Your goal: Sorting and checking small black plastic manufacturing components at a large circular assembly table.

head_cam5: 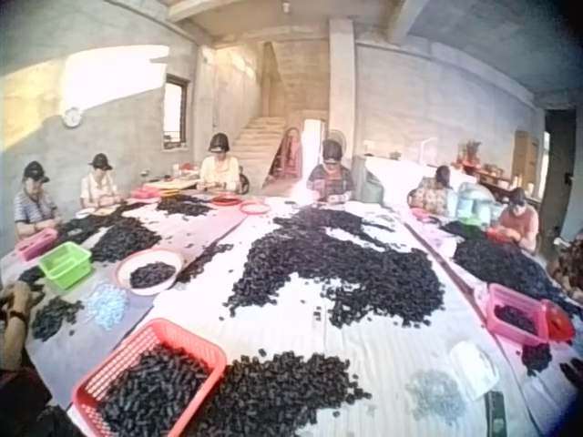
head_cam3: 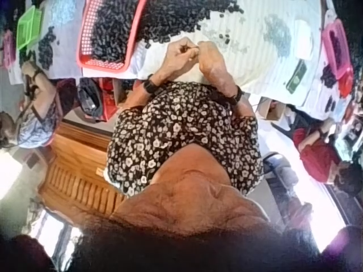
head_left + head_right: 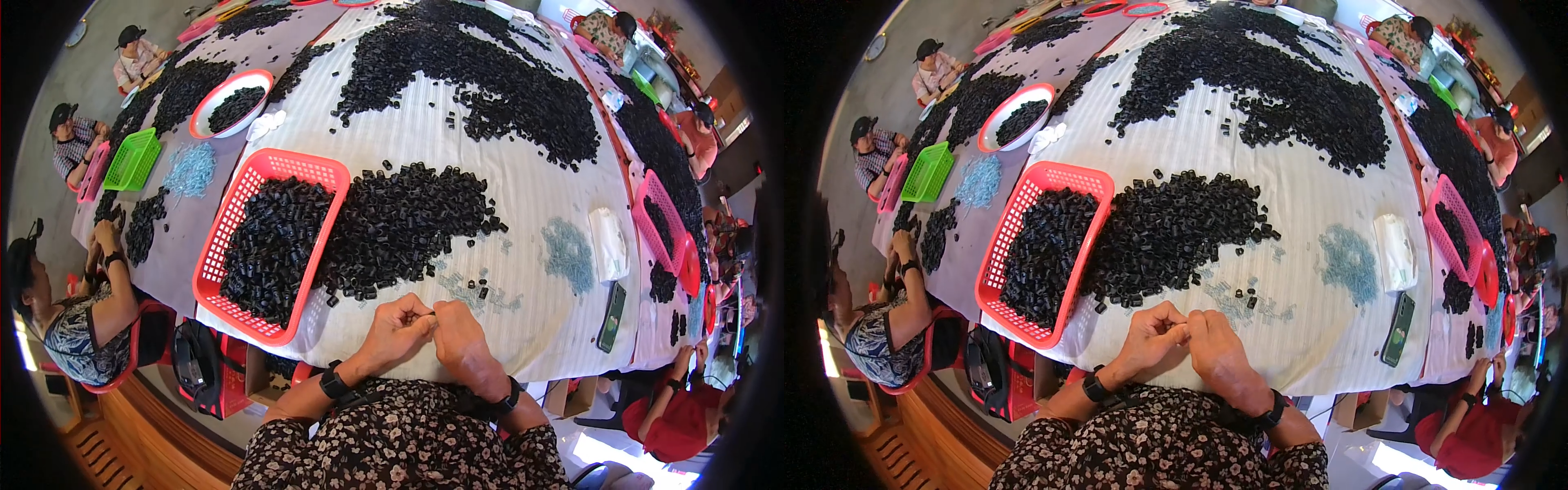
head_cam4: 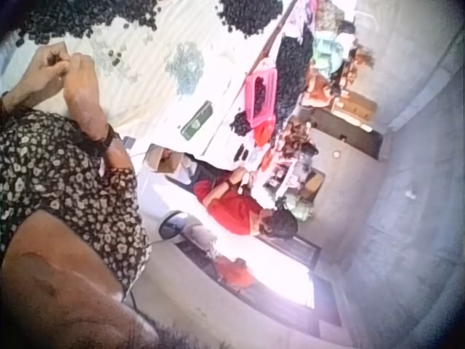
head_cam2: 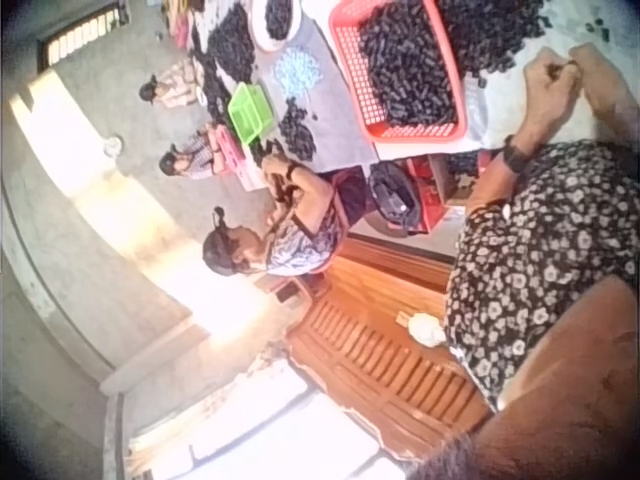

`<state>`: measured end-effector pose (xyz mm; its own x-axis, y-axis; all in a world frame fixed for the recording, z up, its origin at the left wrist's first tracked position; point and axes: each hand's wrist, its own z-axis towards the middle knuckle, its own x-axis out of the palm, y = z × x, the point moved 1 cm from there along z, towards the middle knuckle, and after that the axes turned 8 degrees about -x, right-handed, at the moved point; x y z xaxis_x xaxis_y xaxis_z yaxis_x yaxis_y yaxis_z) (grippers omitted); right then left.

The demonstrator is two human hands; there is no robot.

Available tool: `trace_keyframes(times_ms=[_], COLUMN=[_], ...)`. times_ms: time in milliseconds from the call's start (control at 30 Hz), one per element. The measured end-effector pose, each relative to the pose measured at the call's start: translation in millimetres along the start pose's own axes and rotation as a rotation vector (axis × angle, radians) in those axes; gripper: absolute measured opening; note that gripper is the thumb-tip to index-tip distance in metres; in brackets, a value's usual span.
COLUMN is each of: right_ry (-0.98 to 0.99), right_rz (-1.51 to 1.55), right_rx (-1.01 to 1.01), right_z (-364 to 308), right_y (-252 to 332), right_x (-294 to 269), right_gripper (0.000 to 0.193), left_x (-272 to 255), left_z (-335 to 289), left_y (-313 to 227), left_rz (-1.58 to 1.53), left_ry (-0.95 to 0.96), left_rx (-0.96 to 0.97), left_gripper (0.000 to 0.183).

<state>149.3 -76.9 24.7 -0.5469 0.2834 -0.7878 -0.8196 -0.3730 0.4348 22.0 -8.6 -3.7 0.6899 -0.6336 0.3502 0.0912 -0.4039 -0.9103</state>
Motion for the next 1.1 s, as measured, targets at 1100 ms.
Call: trace_keyframes(times_ms=[1100], right_ry=[-0.004], right_rz=[0.396], right_rx=[0.224], right_z=[-0.9], right_y=[-13.7], right_x=[9.2], right_gripper=[0.031], left_x=[0.9], left_z=[9.9], left_y=[6.2], left_rz=[-0.317], left_ry=[-0.157], left_rx=[-0.108], left_gripper=[0.008])
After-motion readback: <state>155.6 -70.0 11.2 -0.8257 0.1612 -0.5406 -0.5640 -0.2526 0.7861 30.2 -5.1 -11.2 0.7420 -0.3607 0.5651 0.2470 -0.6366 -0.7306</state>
